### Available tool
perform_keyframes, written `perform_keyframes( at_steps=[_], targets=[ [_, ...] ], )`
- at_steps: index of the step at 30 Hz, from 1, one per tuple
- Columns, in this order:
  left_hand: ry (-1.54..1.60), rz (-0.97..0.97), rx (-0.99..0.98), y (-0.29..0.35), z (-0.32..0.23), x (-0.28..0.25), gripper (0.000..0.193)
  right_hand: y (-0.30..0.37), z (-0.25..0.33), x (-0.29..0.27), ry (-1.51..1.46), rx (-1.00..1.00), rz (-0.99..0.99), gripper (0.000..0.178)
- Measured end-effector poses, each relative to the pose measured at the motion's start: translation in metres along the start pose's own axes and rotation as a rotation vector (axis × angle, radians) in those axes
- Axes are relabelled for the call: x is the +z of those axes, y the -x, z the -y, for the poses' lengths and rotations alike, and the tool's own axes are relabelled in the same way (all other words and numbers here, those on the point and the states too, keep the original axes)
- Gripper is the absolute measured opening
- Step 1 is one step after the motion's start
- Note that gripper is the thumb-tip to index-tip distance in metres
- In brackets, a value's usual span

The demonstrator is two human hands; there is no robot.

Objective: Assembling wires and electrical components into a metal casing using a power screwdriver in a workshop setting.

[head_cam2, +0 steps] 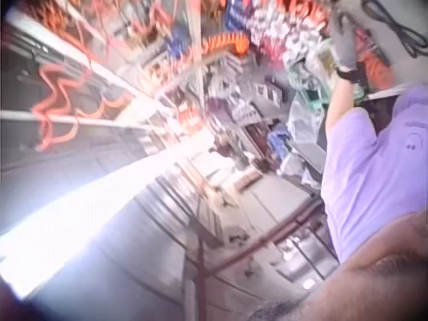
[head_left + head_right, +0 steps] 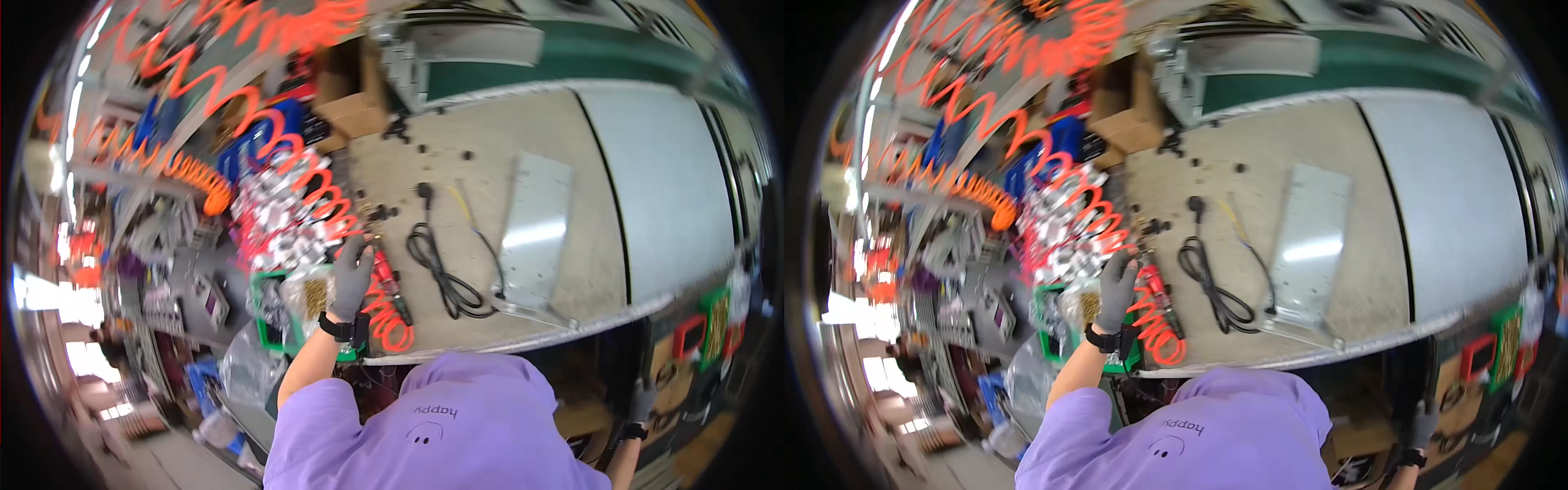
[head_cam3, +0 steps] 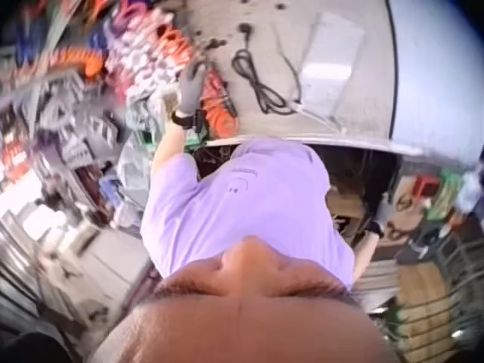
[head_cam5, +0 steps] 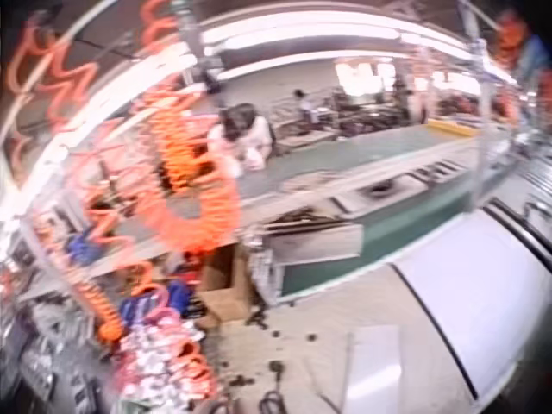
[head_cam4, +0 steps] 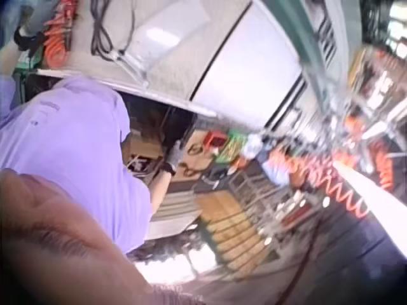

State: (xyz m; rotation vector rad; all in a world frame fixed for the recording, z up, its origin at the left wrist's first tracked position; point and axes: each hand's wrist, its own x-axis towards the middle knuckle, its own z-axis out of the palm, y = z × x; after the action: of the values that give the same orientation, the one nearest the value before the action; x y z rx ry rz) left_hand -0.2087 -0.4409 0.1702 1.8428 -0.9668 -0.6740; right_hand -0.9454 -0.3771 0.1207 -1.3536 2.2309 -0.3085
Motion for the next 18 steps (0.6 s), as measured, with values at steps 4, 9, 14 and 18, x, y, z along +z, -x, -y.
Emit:
perform_keyframes(
  at_steps=[4,9,14,18],
  targets=[
    [-0.155,-0.233,0.039,0.024,0.015,-0.082,0.020,-0.065,0.272,-0.010,-0.144,-0.644,0.078,0.027],
    [-0.238,-0.478,-0.016,0.009,0.067,-0.146,0.021,-0.021,0.510,0.026,-0.205,-1.141,0.354,0.020],
    [0.395,-0.280,-0.566,-0.047,0.104,-0.136,0.021,0.061,0.614,0.092,-0.141,-1.531,0.762,0.031],
    [0.640,-0.375,-0.792,-0.088,0.142,-0.111,0.016,0.085,0.629,0.133,-0.011,-1.639,0.932,0.023]
  ],
)
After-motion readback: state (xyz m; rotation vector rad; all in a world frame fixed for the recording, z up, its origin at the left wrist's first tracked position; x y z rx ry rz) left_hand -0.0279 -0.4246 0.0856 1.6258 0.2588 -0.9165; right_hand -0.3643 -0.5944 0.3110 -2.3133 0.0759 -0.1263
